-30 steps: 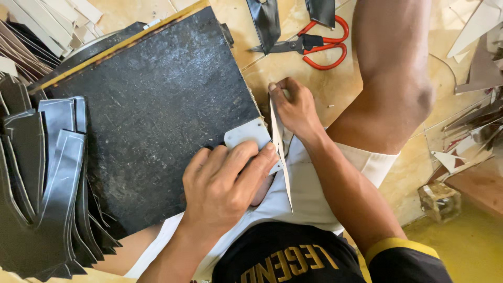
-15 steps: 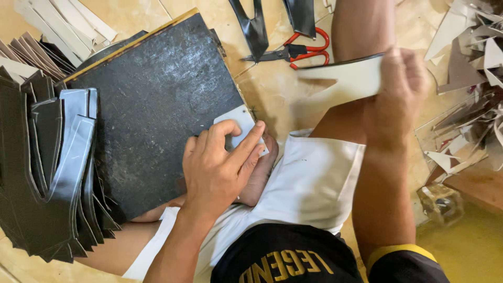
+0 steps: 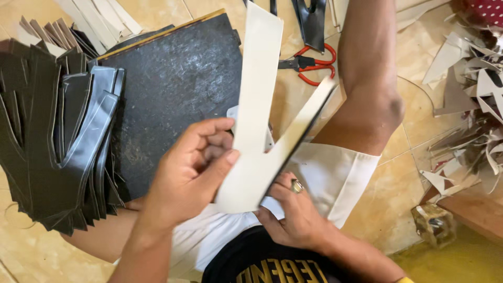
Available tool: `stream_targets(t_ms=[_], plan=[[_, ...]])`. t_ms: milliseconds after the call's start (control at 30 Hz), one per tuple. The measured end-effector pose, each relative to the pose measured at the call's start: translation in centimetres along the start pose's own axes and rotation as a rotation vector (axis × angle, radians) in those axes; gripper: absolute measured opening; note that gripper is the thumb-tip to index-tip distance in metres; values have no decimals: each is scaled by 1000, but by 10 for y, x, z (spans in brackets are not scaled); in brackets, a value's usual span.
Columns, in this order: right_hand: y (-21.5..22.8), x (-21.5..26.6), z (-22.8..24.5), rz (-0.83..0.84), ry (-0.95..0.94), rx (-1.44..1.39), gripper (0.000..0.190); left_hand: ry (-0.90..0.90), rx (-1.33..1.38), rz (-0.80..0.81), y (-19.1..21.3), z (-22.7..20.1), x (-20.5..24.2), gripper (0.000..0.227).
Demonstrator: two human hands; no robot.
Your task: The person sits on the floor and repeatedly peels a black strip from the edge of white rectangular material pieces. They use a small white plastic tool to assist in lifting the edge and separate the layers by hand, placing the finished pieces aside.
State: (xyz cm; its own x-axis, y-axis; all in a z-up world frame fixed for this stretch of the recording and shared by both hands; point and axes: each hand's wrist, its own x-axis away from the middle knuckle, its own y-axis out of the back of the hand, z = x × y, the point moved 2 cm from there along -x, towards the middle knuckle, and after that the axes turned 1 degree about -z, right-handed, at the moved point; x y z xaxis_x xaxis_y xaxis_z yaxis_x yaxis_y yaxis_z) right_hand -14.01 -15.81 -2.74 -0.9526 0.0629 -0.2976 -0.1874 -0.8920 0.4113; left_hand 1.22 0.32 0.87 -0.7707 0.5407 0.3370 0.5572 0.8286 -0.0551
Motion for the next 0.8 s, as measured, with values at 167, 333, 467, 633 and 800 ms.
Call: stream_targets(t_ms=[167, 333, 467, 633, 800], plan=[[21, -45, -19, 17, -157, 355, 23, -246, -912, -98, 54, -20, 9, 28], [27, -93, -24, 114, -73, 346, 29, -549, -1205, -290, 33, -13, 6, 29], [28, -104, -25, 203, -55, 392, 23, -581, -917, -134, -4, 8, -7, 32], [39, -110, -29, 270, 45, 448, 26, -588, -831, -68, -7, 17, -15, 34], [43, -117, -31, 295, 124, 497, 27, -613, -828, -36, -2, 16, -15, 29]])
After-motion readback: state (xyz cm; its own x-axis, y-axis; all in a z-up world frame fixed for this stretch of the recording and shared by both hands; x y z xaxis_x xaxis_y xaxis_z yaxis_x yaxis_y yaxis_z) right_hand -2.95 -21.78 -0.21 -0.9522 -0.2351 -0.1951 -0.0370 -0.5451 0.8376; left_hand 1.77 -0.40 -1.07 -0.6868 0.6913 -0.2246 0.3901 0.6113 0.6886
